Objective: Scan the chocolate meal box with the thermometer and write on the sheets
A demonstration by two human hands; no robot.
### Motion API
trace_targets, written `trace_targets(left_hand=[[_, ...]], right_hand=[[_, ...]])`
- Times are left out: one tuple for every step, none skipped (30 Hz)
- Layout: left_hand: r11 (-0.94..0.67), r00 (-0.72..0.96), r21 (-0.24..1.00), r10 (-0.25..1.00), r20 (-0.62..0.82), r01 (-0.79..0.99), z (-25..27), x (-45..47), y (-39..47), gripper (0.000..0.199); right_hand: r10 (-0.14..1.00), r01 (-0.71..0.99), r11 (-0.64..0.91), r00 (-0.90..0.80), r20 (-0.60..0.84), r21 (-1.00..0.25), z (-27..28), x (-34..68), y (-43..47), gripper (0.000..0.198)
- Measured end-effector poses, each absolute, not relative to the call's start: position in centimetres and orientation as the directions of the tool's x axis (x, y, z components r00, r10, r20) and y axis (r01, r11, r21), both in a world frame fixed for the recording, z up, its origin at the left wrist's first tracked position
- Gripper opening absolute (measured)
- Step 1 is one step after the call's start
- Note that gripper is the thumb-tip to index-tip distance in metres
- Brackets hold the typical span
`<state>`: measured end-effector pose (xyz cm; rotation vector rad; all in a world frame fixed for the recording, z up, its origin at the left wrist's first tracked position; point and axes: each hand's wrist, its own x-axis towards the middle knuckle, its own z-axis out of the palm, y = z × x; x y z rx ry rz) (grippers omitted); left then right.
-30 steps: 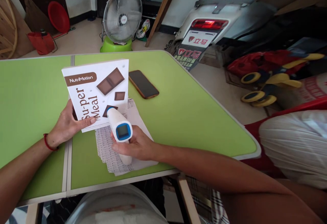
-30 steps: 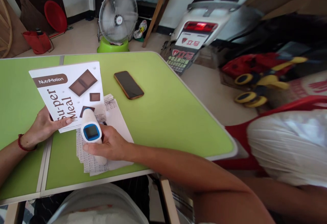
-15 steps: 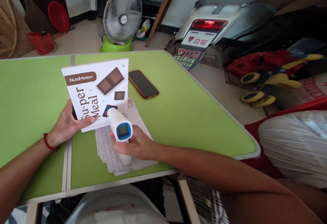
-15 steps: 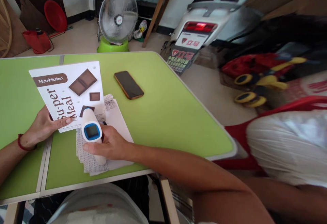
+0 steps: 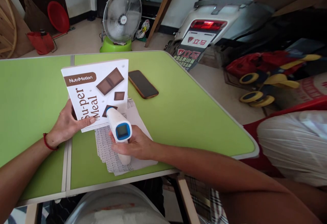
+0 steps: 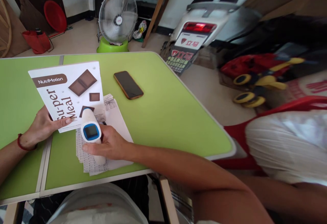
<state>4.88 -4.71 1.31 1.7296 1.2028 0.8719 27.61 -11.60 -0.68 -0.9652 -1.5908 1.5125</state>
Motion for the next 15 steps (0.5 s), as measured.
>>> trace_targets(left_hand=[[-0.184,0.286,0.911,0.955,0.076,0.37,1.27,4.86,-4.72,0.074],[-0.176,0.275,0.913,0.959,0.074,0.367,1.25,4.85,-4.73,0.074],[-0.174,0.266,0.916,0.961,0.077,0.363,1.23,4.85,-4.75,0.074],[-0.177,0.258,0.917,0.962,0.085,0.357,1.22,4.84,-4.78,0.074],[-0.185,0.251,0.917,0.963,0.098,0.352,1.23,4.84,-4.8,0.074],[-0.195,0.245,0.917,0.963,0.111,0.348,1.25,4.85,-4.82,0.074],[-0.202,0.24,0.917,0.963,0.122,0.344,1.28,4.85,-4.84,0.074],[-0.206,0.233,0.917,0.964,0.129,0.342,1.31,4.85,-4.85,0.074],[-0.205,0.228,0.917,0.965,0.131,0.342,1.34,4.85,-4.85,0.074],[-0.202,0.225,0.918,0.966,0.128,0.343,1.37,4.84,-4.86,0.074],[-0.197,0.223,0.919,0.967,0.125,0.342,1.39,4.84,-4.86,0.074],[-0.194,0.222,0.921,0.967,0.123,0.337,1.41,4.84,-4.88,0.074],[-0.191,0.221,0.924,0.968,0.121,0.33,1.42,4.83,-4.9,0.075],[-0.186,0.221,0.928,0.968,0.117,0.324,1.44,4.83,-4.93,0.076],[-0.182,0.223,0.93,0.968,0.113,0.32,1.47,4.82,-4.96,0.076]], right_hand=[[0.891,0.035,0.028,-0.455,0.009,-0.999,-0.66,27.61,-11.6,0.022],[0.89,0.03,0.028,-0.456,0.011,-0.999,-0.63,27.62,-11.62,0.022],[0.888,0.025,0.025,-0.46,0.01,-0.999,-0.6,27.63,-11.63,0.022],[0.885,0.02,0.019,-0.465,0.007,-1.0,-0.57,27.64,-11.64,0.023],[0.883,0.015,0.01,-0.47,0.002,-1.0,-0.55,27.65,-11.64,0.024],[0.881,0.009,0.002,-0.473,-0.003,-1.0,-0.54,27.66,-11.64,0.025],[0.88,0.004,-0.005,-0.474,-0.006,-1.0,-0.55,27.68,-11.63,0.025],[0.881,-0.002,-0.009,-0.473,-0.007,-1.0,-0.57,27.69,-11.62,0.026],[0.883,-0.005,-0.012,-0.47,-0.008,-1.0,-0.61,27.7,-11.62,0.026],[0.884,-0.008,-0.012,-0.467,-0.007,-1.0,-0.66,27.71,-11.61,0.026],[0.884,-0.009,-0.012,-0.467,-0.006,-1.0,-0.71,27.72,-11.62,0.025],[0.883,-0.009,-0.011,-0.469,-0.006,-1.0,-0.76,27.72,-11.64,0.024],[0.883,-0.008,-0.009,-0.469,-0.004,-1.0,-0.79,27.73,-11.67,0.024],[0.884,-0.008,-0.004,-0.467,0.0,-1.0,-0.81,27.73,-11.71,0.023],[0.883,-0.005,0.001,-0.469,0.003,-1.0,-0.79,27.74,-11.75,0.023]])
